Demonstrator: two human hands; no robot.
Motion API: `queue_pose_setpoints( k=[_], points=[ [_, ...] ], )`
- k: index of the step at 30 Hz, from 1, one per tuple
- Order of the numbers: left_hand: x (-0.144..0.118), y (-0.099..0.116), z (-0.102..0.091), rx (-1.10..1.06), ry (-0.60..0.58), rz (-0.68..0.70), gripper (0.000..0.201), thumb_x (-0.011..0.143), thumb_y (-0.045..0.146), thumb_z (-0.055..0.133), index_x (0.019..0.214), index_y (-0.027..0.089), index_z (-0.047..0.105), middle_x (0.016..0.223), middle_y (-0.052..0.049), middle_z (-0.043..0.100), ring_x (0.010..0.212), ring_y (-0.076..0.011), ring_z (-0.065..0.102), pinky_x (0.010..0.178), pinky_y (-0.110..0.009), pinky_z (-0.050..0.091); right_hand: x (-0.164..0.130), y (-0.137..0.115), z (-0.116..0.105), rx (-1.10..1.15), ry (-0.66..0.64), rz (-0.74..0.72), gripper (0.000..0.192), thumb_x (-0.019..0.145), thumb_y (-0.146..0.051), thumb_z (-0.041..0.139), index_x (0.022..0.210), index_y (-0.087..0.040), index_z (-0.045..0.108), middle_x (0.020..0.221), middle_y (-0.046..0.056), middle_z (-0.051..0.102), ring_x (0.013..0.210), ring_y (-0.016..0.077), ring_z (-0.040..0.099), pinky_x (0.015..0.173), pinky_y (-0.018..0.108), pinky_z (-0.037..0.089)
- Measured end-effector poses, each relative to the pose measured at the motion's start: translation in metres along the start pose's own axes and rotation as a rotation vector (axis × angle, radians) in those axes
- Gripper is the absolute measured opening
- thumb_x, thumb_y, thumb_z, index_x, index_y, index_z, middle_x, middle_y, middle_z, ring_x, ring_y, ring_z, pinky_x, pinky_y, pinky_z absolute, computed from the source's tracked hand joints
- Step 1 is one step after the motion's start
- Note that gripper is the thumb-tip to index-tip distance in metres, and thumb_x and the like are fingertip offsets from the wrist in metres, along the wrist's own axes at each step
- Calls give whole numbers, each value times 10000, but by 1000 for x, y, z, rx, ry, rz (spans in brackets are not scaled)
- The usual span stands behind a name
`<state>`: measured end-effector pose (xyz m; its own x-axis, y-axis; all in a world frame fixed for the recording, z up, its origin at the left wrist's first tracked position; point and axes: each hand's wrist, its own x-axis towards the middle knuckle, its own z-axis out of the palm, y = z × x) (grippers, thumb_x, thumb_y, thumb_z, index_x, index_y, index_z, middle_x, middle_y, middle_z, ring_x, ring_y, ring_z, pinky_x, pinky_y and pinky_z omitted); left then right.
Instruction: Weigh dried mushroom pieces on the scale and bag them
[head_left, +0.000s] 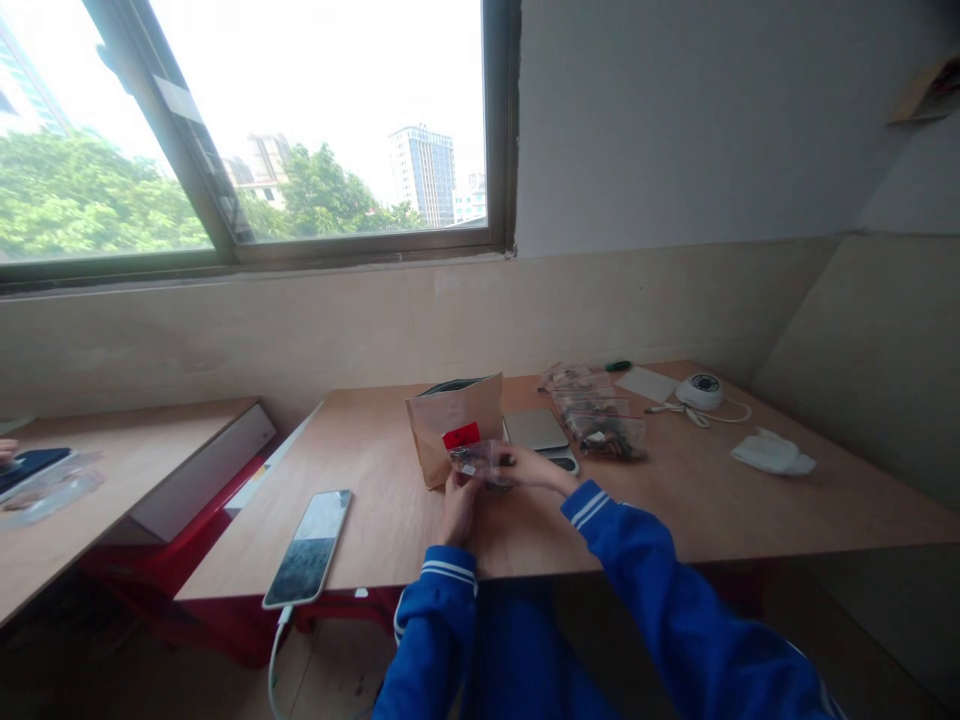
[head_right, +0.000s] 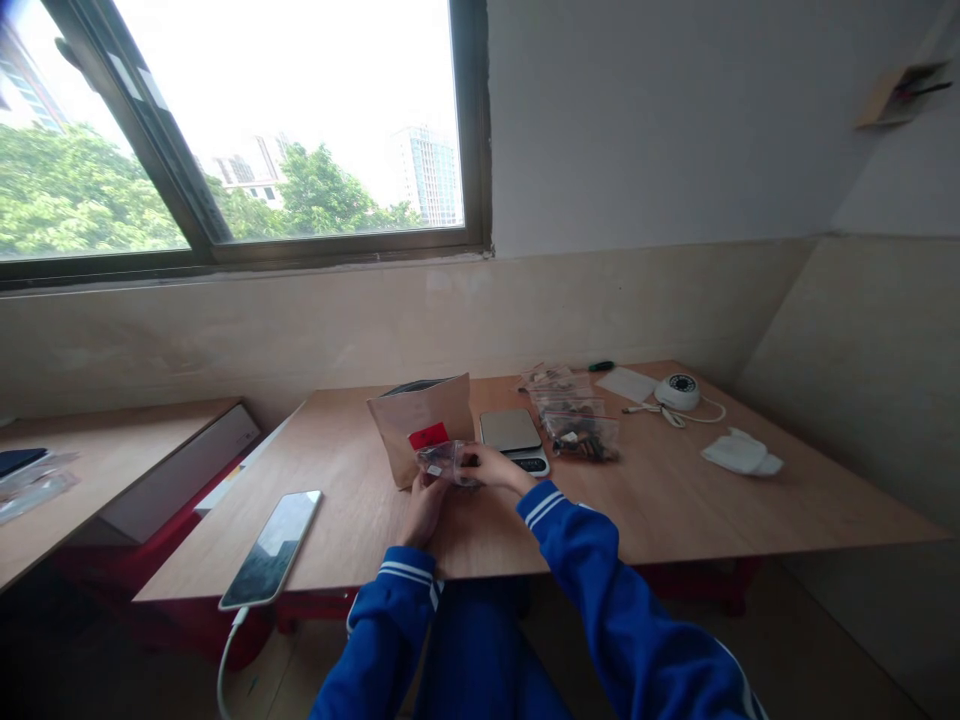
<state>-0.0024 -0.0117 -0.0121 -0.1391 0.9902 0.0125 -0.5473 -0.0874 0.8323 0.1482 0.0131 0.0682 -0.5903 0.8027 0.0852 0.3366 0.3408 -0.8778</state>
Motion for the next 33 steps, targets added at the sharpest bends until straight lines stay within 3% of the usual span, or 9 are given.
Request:
queue_pose_setpoints(
  k=[4,9,12,16,19,25,30,33],
  points=[
    [-3,2,1,-20,-15,-44,407,572,219,769,946,147,627,931,-48,681,928,-203,623,912,-357,435,1,4,-4,40,54,42,232,726,-278,661,908,-137,689,920,77,688,817,210,617,709,302,474],
    [-8,4,4,-16,-174,-133,595,605,209,776,1154,222,548,1108,-71,642,987,-242,623,891,-420,463,4,3,-15,89,196,131,254,746,-290,638,932,-122,681,822,75,679,700,179,602,586,265,453],
    [-8,3,5,56,-183,-100,507,598,203,788,1069,164,603,1065,-92,667,1022,-243,610,952,-413,430,3,3,-20,150,121,148,325,771,-361,620,996,-129,656,784,64,668,627,152,583,546,252,443],
    [-7,3,5,114,-221,-54,456,610,212,780,1031,120,632,1070,-116,676,1048,-246,601,1023,-423,371,-1,8,-19,250,-48,63,483,660,-329,738,1093,-167,597,990,78,662,824,190,614,707,297,483],
    [-8,5,6,139,-192,-1,520,577,180,793,1066,137,620,1115,-111,660,1079,-251,587,1025,-429,372,-1,12,-15,228,-66,-9,576,576,-245,788,1109,-181,578,1061,75,637,928,210,594,792,319,468],
    [-10,7,9,72,-205,4,576,600,192,776,1137,156,572,1119,-106,646,1071,-255,586,1006,-449,387,-1,3,-17,110,63,-24,303,679,-260,693,960,-155,647,915,59,651,797,177,587,713,299,467],
    [-11,8,12,66,-191,-60,559,573,197,788,1091,153,580,1088,-115,653,1029,-274,598,955,-450,422,-6,-4,-30,129,207,-29,332,677,-285,689,979,-150,651,937,70,651,744,157,588,624,269,496],
    [-14,11,15,64,-173,-62,553,573,205,786,1084,155,580,1077,-117,655,1038,-278,593,941,-439,430,-5,-17,-41,173,270,-91,337,687,-302,692,991,-166,637,1000,69,640,769,154,604,646,275,528]
  ],
)
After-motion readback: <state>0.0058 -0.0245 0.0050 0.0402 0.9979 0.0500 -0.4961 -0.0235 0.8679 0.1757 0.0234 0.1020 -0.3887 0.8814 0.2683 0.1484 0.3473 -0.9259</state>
